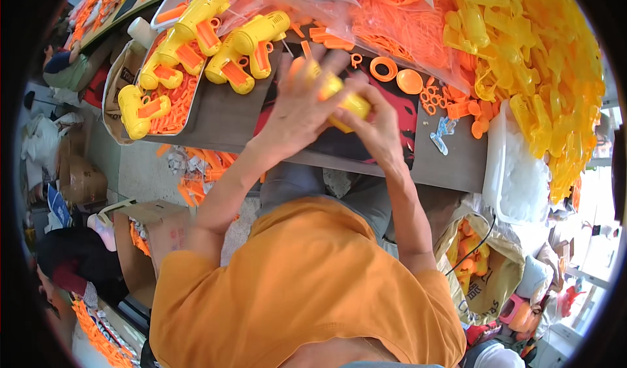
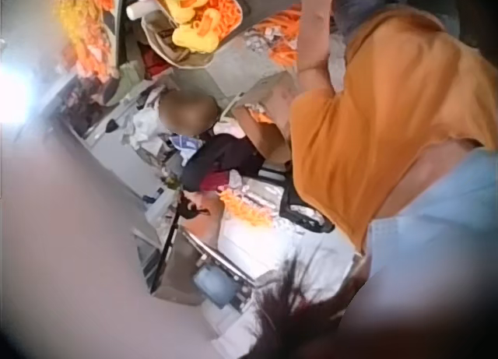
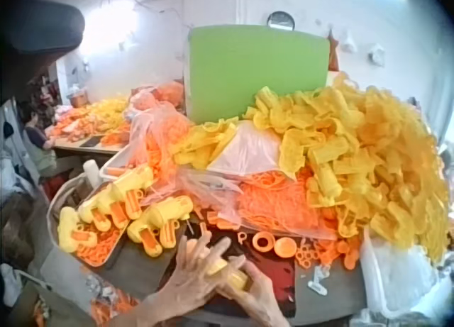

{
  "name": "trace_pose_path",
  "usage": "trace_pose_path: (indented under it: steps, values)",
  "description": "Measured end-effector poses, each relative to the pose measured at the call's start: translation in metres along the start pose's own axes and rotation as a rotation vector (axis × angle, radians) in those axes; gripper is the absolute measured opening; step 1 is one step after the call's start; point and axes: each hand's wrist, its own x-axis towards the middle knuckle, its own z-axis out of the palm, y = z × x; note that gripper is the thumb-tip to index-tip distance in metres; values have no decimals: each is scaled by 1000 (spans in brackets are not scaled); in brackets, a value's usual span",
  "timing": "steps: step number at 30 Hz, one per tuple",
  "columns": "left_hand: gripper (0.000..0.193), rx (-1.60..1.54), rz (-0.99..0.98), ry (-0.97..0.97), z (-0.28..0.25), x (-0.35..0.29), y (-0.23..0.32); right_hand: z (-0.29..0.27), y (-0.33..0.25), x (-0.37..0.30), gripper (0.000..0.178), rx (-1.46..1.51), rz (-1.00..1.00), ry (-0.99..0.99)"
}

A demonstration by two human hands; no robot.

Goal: Assembling and inspecting bright yellow plastic toy guns at a factory workbench.

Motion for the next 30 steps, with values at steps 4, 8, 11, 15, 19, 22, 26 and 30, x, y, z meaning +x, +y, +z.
trace_pose_path:
  steps: [4, 8, 11, 15, 19, 22, 26, 30]
  values:
    - [75, -343, -76, -32, 5, -5, -18, -50, 1, 17, 29, -298, -50, 274]
    - [71, -978, -353, -16, 21, -15, -22, -109, 34, 54, 23, -1117, -172, 492]
    - [74, -1046, -322, 4, 36, -18, -12, -110, 60, 69, 19, -1307, -252, 490]
    - [71, -1069, -402, -26, 30, -15, -11, -102, 48, 77, 11, -1357, -436, 438]
    - [69, -1018, -359, -46, 39, -14, -8, -82, 19, 66, 8, -1208, -792, 525]
    - [70, -966, -380, -81, 42, -9, 1, -34, -21, 28, 11, -783, -722, 376]
    - [76, -942, -325, -61, 51, 0, 6, -20, -17, -8, 19, -771, -779, 210]
    - [80, -949, -294, 10, 50, 3, 10, -16, -7, -14, 19, -693, -731, 163]
